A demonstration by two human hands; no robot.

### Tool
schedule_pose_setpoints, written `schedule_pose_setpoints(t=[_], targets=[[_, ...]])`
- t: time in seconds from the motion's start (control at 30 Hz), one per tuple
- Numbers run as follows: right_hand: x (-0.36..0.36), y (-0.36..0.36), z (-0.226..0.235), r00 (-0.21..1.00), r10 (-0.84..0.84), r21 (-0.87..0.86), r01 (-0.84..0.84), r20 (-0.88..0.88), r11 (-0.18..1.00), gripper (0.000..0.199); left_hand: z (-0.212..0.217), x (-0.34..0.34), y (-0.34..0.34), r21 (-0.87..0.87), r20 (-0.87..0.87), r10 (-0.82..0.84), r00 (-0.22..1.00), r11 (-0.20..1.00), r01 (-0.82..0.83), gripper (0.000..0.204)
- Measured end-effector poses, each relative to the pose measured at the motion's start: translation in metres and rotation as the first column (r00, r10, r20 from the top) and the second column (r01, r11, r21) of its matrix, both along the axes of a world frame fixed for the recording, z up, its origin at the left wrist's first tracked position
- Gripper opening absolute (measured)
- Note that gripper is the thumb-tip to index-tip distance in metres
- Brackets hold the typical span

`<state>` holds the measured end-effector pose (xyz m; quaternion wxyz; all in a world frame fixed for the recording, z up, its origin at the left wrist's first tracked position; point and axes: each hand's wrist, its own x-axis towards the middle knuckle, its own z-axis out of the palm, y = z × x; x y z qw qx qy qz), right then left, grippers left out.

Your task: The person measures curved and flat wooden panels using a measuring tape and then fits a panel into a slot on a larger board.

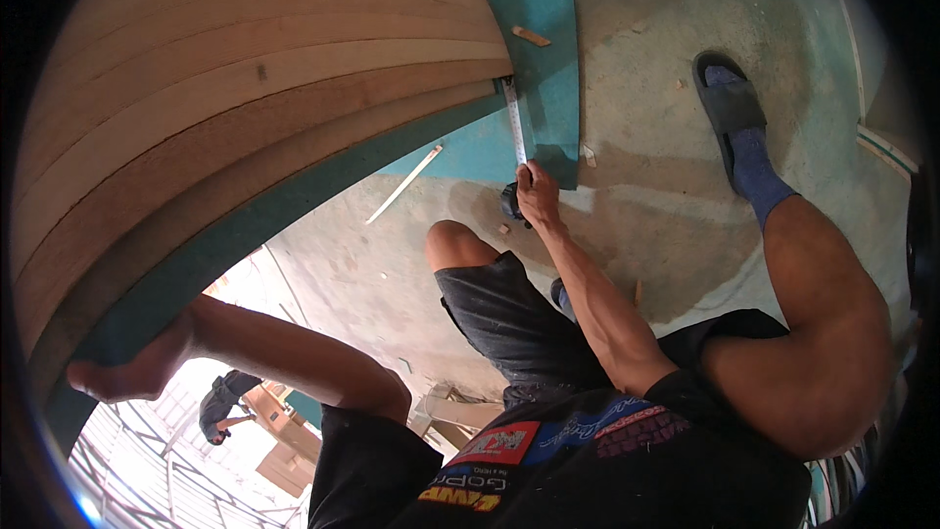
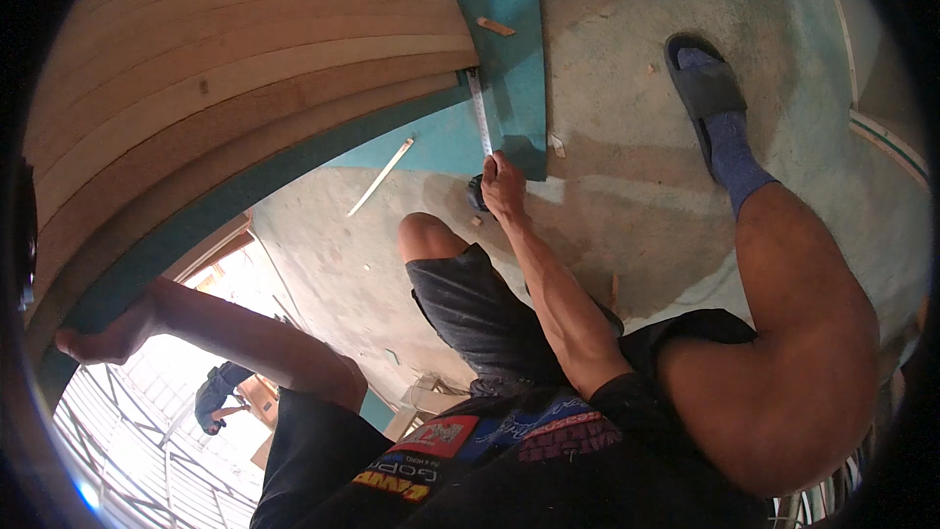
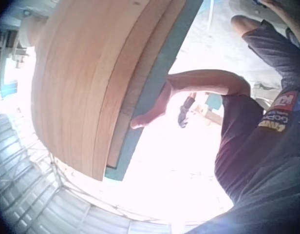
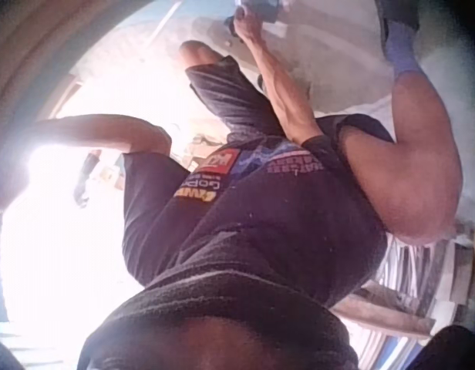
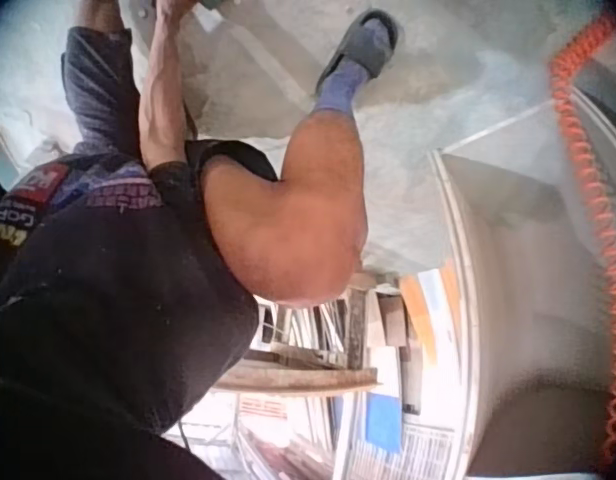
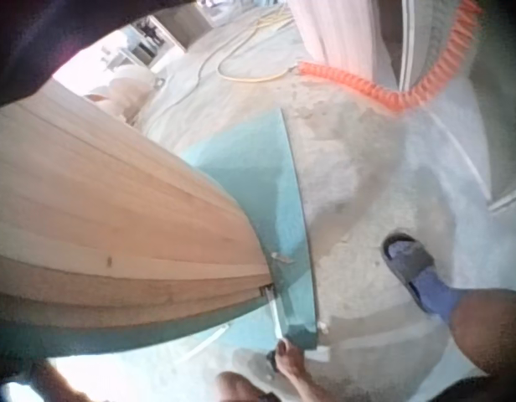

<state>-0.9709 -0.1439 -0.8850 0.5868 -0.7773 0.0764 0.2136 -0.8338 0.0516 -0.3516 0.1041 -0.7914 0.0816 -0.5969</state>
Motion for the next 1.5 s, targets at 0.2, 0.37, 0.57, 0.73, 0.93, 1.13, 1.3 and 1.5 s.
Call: schedule_pose_setpoints(t=[0.2, 0.37, 0.57, 0.73, 0.93, 1.13, 1.3, 1.5], targets=[[0.007, 0.0, 0.003, 1.0, -0.001, -0.018, 0.001, 0.019, 1.0, 0.028, -0.005, 0.005, -0.001, -0.101, 0.023, -0.01, 1.0, 0.995, 0.012, 0.033], [0.0, 0.0, 0.0, 0.996, 0.081, -0.054, -0.083, -0.032, 0.995, 0.04, -0.015, -0.033, 0.015, 0.285, 0.07, 0.228, 0.971, 0.928, -0.238, 0.05], [-0.01, -0.05, 0.056, 0.983, 0.149, -0.155, -0.165, -0.111, 0.974, 0.024, -0.081, -0.075, 0.028, 0.104, -0.057, 0.222, 0.973, 0.971, -0.216, 0.042], [-0.03, -0.098, 0.174, 0.767, 0.577, -0.37, -0.642, -0.282, 0.672, 0.024, -0.059, -0.046, -0.03, -0.642, -0.318, -0.274, 0.908, 0.766, 0.006, 0.039], [-0.019, -0.117, 0.348, 0.531, 0.75, -0.462, -0.82, -0.394, 0.338, 0.033, 0.076, -0.044, -0.048, -0.538, -0.769, -0.267, 0.581, 0.761, -0.363, 0.067], [0.007, -0.053, 0.501, 0.541, 0.801, -0.29, -0.834, -0.257, 0.47, 0.028, 0.189, -0.163, -0.048, -0.688, -0.724, -0.399, 0.563, 0.352, -0.634, 0.055], [0.02, 0.053, 0.598, 0.591, 0.692, 0.367, -0.587, -0.414, 0.721, 0.019, 0.149, -0.368, -0.045, -0.533, -0.608, -0.562, 0.561, -0.235, -0.813, 0.049], [-0.011, 0.192, 0.73, 0.436, 0.819, 0.648, -0.509, -0.373, 0.566, 0.02, 0.09, -0.613, -0.032, 0.133, -0.595, -0.791, 0.142, -0.271, -0.953, 0.049]])
